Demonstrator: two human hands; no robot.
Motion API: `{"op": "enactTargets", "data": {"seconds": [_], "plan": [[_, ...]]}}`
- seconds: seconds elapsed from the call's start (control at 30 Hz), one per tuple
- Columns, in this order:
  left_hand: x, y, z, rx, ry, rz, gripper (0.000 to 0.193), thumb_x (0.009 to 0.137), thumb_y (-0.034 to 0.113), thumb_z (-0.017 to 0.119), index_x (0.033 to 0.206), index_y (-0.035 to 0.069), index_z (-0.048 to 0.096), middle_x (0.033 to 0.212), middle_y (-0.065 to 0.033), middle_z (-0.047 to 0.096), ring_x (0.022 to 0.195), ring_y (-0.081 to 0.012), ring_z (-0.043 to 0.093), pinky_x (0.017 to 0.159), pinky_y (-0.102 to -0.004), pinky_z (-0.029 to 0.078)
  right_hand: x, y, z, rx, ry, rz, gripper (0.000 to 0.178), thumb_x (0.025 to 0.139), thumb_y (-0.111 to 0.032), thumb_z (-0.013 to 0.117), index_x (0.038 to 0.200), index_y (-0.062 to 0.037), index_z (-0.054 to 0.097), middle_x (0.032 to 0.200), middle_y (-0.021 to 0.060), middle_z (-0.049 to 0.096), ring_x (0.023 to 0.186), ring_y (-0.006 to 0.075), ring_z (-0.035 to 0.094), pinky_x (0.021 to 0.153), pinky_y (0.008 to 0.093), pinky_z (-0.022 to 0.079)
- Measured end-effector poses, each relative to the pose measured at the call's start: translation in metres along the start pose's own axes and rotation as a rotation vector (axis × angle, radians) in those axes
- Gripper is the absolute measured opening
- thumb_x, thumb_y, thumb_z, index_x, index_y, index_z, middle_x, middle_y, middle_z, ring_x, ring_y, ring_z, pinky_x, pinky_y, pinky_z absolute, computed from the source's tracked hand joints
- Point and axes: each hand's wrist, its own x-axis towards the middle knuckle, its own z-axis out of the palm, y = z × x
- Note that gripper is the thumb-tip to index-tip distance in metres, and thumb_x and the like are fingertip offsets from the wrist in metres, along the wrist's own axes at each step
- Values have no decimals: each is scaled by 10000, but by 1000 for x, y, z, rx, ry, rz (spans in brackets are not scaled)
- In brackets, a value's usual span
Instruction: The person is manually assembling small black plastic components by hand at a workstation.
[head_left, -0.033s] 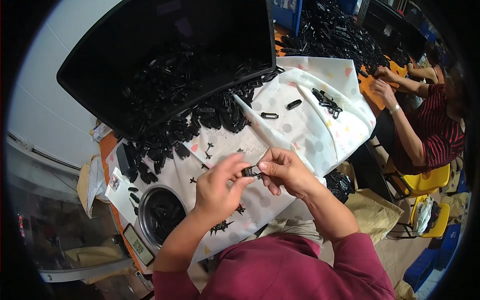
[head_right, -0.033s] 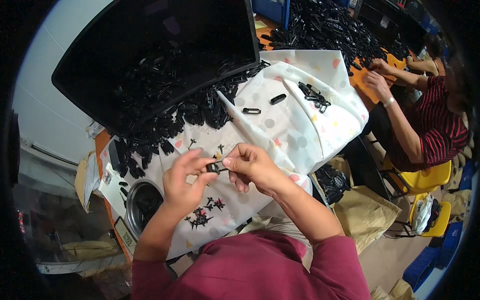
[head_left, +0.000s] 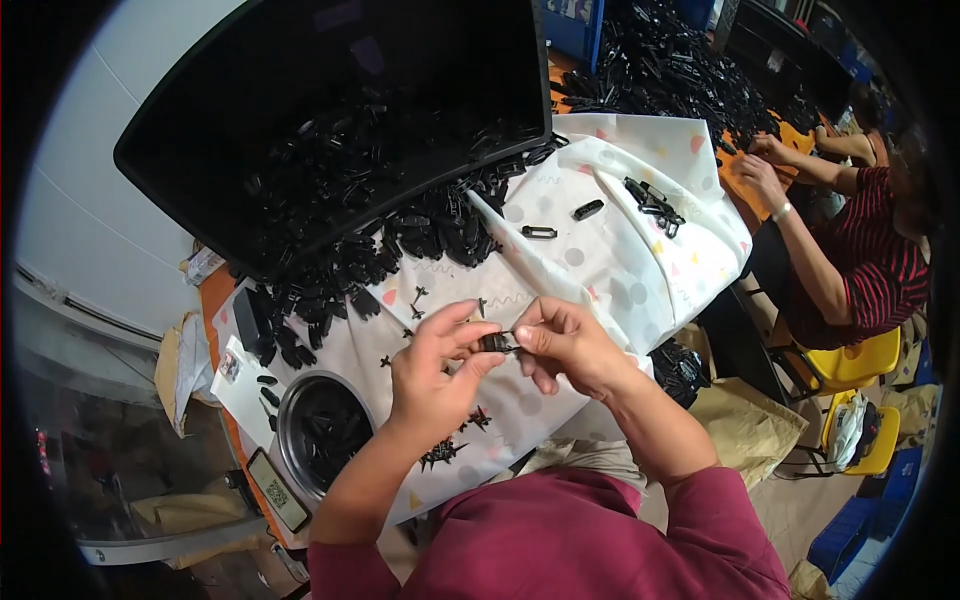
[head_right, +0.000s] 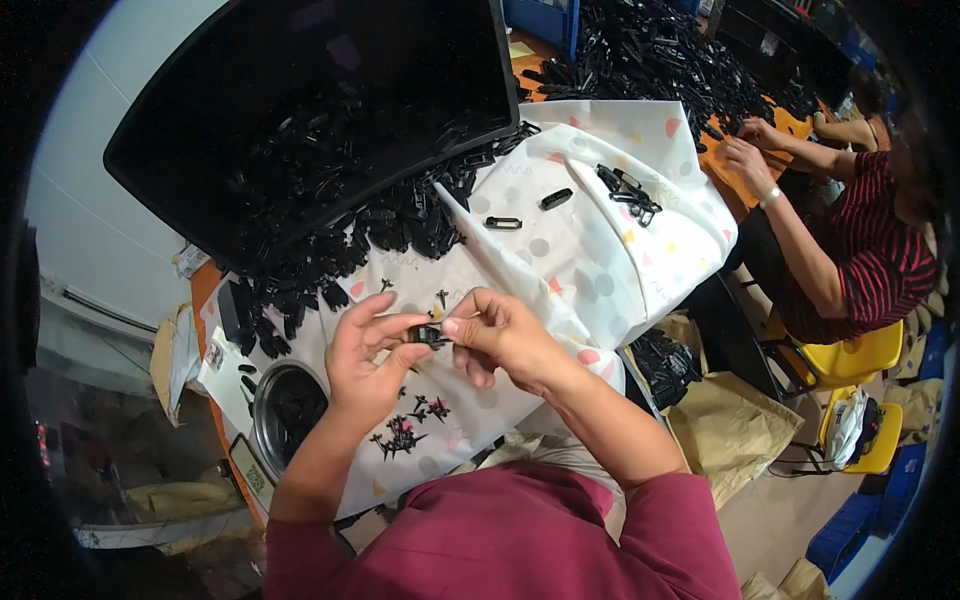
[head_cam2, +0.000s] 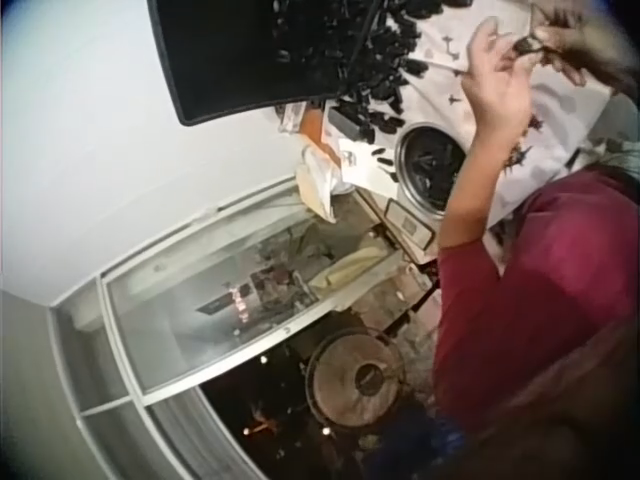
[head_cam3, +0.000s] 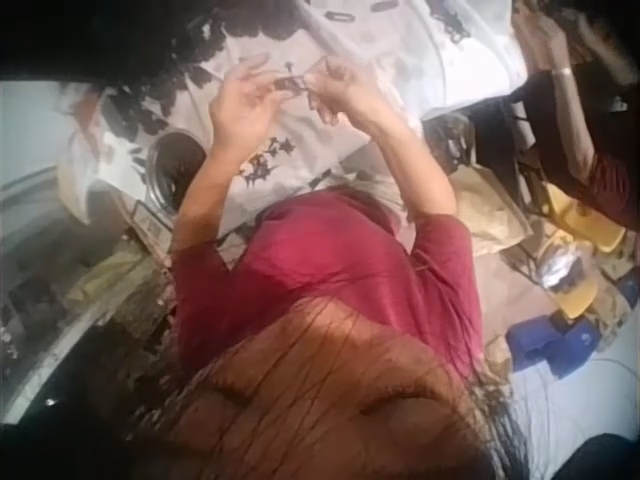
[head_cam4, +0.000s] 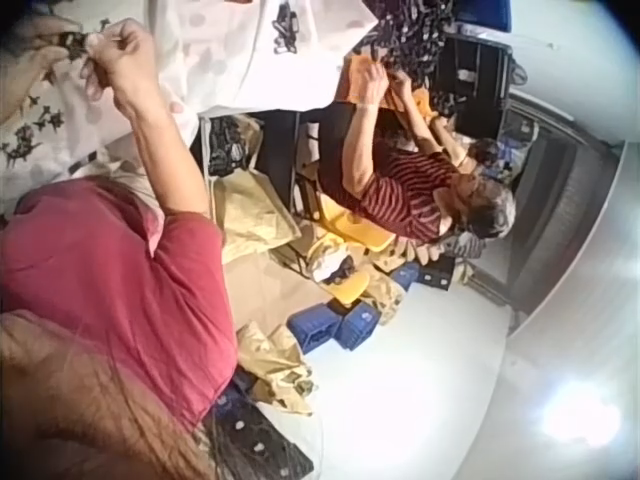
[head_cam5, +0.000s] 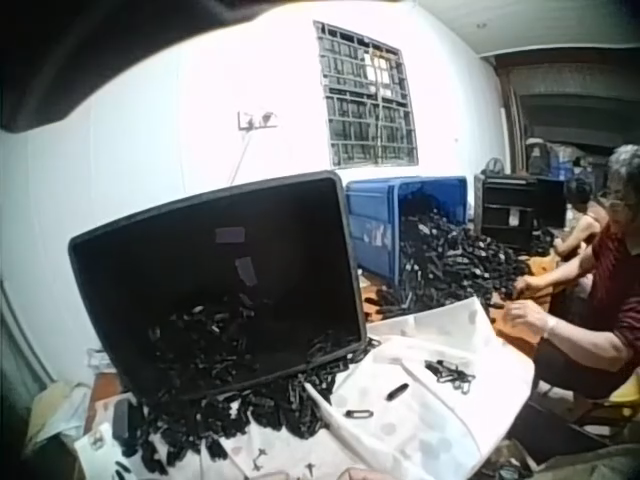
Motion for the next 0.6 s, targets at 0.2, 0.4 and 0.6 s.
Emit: {"op": "enactTargets", "data": {"seconds": [0.2, 0.4, 0.6], "plan": [[-5, 0, 21, -638, 212, -402, 576, 779, -15, 595, 1258, -25, 276, 1076, -195, 556, 931, -169, 559, 813, -270, 453, 3, 23, 10, -194, 76, -189, 286, 852, -232, 552, 1000, 0, 476, 710, 48, 559, 562, 121, 572, 463, 211, 445], [-4, -53, 9, -951, 233, -771, 405, 815, 88, 577, 1155, -44, 401, 997, -166, 587, 852, -166, 582, 762, -267, 469, 31, 19, -11, -492, -50, -230, 191, 833, -203, 578, 858, -16, 548, 685, 35, 568, 593, 88, 563, 507, 206, 447], [22, -157, 13, -459, 309, -1037, 229, 851, 136, 460, 1061, 47, 486, 769, -78, 561, 600, -127, 533, 533, -236, 448, 144, 9, -117, -1672, 550, -454, 218, 734, -130, 546, 931, -43, 581, 912, 138, 572, 779, 323, 565, 704, 391, 462]]}}
